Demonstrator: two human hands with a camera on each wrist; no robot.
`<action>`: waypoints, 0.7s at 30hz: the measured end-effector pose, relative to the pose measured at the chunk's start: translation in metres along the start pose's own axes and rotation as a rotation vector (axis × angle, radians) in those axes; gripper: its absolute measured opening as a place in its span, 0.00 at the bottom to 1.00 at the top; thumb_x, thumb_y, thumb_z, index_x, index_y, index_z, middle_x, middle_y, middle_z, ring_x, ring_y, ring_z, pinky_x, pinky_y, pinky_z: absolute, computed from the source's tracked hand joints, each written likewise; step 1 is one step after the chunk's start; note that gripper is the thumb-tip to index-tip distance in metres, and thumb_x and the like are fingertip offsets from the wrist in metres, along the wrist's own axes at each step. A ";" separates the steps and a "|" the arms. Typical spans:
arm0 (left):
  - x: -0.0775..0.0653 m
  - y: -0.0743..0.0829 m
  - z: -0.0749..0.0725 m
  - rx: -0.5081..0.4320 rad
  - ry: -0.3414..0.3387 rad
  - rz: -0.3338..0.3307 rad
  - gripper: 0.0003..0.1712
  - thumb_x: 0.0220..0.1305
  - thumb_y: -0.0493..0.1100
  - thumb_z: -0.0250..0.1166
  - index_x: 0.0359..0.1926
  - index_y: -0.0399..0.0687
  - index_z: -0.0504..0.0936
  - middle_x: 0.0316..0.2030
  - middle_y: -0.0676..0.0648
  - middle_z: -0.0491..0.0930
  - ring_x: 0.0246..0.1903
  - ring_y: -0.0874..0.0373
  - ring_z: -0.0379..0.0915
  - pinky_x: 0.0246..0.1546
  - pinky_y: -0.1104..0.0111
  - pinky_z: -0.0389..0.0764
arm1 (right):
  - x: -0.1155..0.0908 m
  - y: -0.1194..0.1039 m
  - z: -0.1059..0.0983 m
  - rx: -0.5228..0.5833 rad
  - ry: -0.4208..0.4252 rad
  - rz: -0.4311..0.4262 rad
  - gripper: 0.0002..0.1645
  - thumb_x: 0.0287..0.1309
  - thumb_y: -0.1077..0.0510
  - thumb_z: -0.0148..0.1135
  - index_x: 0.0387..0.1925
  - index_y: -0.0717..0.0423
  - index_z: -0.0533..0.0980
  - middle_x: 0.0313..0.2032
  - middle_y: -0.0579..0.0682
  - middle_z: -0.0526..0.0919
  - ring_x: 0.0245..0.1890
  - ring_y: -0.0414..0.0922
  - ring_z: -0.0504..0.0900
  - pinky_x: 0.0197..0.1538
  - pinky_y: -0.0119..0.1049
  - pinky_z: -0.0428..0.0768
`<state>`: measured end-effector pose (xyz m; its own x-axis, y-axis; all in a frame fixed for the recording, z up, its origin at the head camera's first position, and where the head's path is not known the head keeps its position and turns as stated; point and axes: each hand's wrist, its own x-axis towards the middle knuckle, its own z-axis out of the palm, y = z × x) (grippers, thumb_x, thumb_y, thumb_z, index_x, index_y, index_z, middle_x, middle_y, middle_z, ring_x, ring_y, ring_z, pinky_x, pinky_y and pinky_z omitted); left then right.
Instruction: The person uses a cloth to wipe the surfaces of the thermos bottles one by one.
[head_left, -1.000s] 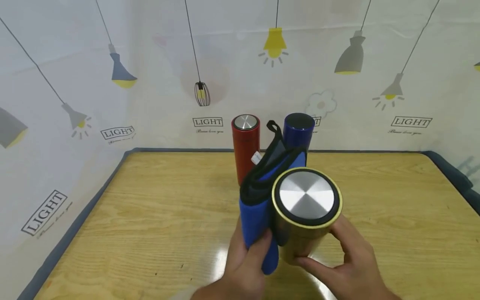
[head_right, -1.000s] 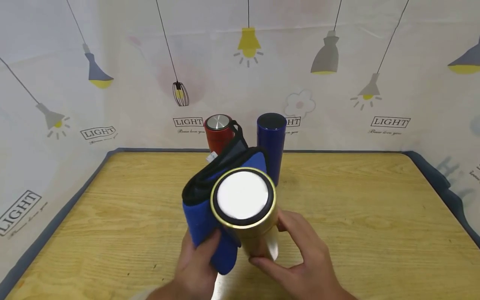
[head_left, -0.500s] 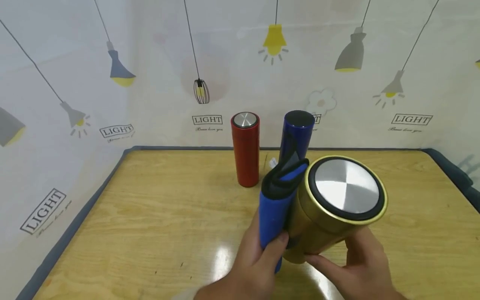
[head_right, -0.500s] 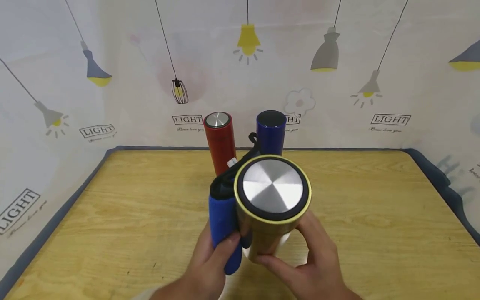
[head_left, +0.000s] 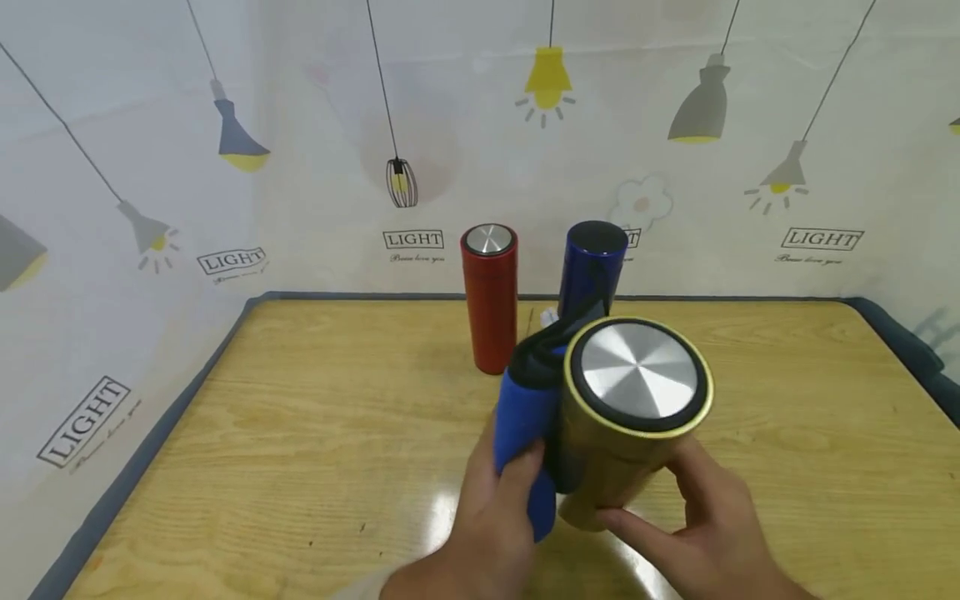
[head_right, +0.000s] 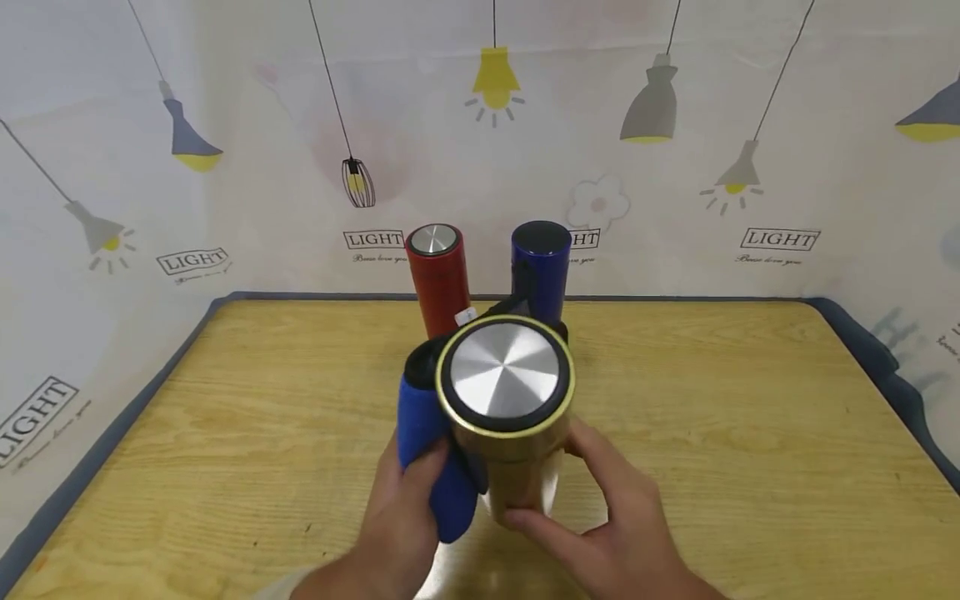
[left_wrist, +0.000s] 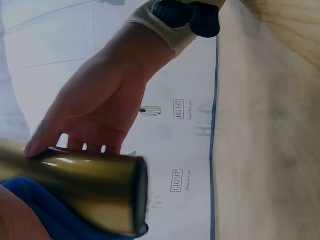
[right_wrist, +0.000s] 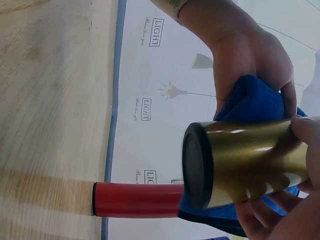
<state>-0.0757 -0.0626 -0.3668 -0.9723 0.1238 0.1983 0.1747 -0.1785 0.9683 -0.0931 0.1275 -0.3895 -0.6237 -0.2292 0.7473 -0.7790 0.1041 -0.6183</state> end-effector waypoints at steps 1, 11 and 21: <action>0.000 0.000 -0.001 0.001 0.026 -0.009 0.29 0.71 0.41 0.46 0.71 0.42 0.62 0.61 0.36 0.74 0.60 0.52 0.70 0.64 0.64 0.70 | -0.001 -0.001 0.000 -0.040 -0.011 0.020 0.39 0.50 0.51 0.77 0.53 0.76 0.73 0.54 0.43 0.82 0.53 0.34 0.79 0.60 0.21 0.72; 0.008 0.013 -0.009 -0.221 0.167 0.318 0.22 0.73 0.37 0.40 0.64 0.38 0.68 0.53 0.46 0.79 0.55 0.56 0.76 0.61 0.64 0.76 | 0.000 -0.001 0.002 -0.276 -0.185 0.091 0.47 0.49 0.48 0.78 0.67 0.61 0.70 0.58 0.48 0.81 0.57 0.33 0.77 0.62 0.19 0.69; 0.009 0.018 -0.016 -0.233 0.171 0.430 0.28 0.66 0.33 0.41 0.65 0.40 0.71 0.56 0.48 0.80 0.55 0.55 0.75 0.61 0.64 0.76 | -0.001 -0.001 0.004 -0.312 -0.241 0.123 0.53 0.40 0.58 0.83 0.70 0.55 0.68 0.62 0.48 0.79 0.59 0.34 0.77 0.59 0.17 0.72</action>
<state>-0.0842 -0.0807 -0.3499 -0.8352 -0.1659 0.5243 0.5436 -0.3936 0.7413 -0.0916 0.1237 -0.3904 -0.7093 -0.4134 0.5710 -0.7049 0.4250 -0.5679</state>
